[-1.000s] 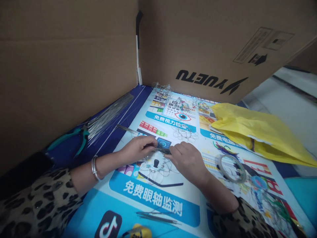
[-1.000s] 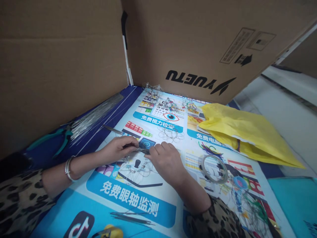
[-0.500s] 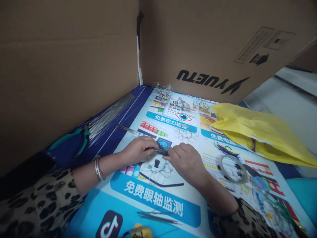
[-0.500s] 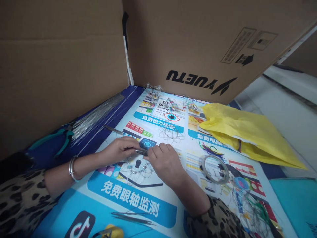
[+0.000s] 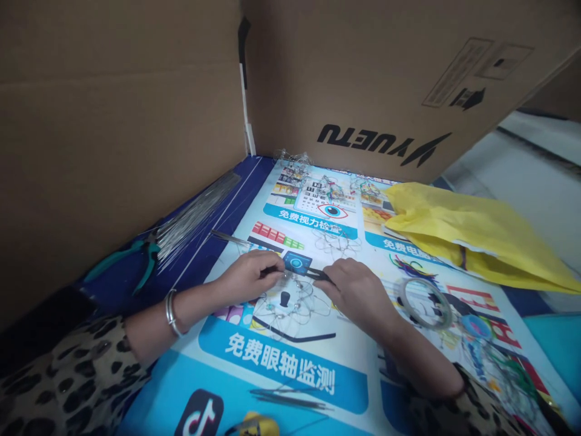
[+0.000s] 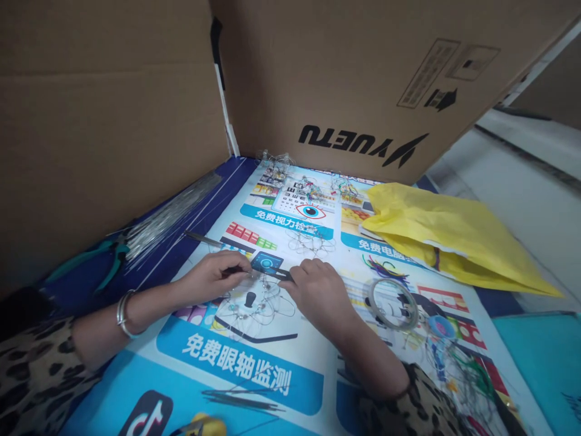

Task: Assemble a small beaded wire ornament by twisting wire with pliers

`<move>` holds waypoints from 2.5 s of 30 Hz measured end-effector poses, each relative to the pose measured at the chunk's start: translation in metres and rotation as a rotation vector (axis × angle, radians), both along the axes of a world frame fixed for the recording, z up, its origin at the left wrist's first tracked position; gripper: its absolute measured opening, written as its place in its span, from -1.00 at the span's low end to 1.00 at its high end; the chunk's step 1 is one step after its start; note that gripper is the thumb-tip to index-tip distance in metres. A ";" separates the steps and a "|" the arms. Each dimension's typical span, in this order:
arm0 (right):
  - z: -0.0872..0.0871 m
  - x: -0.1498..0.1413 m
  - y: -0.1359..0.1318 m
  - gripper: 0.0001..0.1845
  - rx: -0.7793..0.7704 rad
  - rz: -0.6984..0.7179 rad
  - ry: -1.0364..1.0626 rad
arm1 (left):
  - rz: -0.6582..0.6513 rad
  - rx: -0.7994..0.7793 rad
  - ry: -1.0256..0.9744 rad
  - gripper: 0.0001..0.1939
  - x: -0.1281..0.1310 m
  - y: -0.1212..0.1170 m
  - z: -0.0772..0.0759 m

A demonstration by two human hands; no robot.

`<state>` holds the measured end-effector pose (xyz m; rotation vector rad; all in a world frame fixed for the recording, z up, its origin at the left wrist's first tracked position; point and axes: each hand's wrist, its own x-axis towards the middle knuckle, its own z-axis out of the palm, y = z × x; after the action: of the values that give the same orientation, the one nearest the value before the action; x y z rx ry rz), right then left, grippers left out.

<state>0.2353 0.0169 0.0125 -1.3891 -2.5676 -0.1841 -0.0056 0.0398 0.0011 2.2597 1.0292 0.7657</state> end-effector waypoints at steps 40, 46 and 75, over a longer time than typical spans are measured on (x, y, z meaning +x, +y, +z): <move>0.011 -0.009 -0.009 -0.79 0.120 0.210 -0.164 | -0.073 0.393 0.168 -0.82 0.000 -0.007 0.004; 0.010 -0.009 -0.010 -0.80 0.122 0.224 -0.174 | -0.085 0.422 0.181 -0.82 0.002 -0.008 0.004; 0.011 -0.010 -0.011 -0.81 0.118 0.243 -0.184 | -0.345 0.659 0.417 -0.82 -0.005 -0.011 0.017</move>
<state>0.2257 0.0063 0.0233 -1.0527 -2.7951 -0.4331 -0.0105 0.0286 0.0178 3.1541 0.5555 0.5396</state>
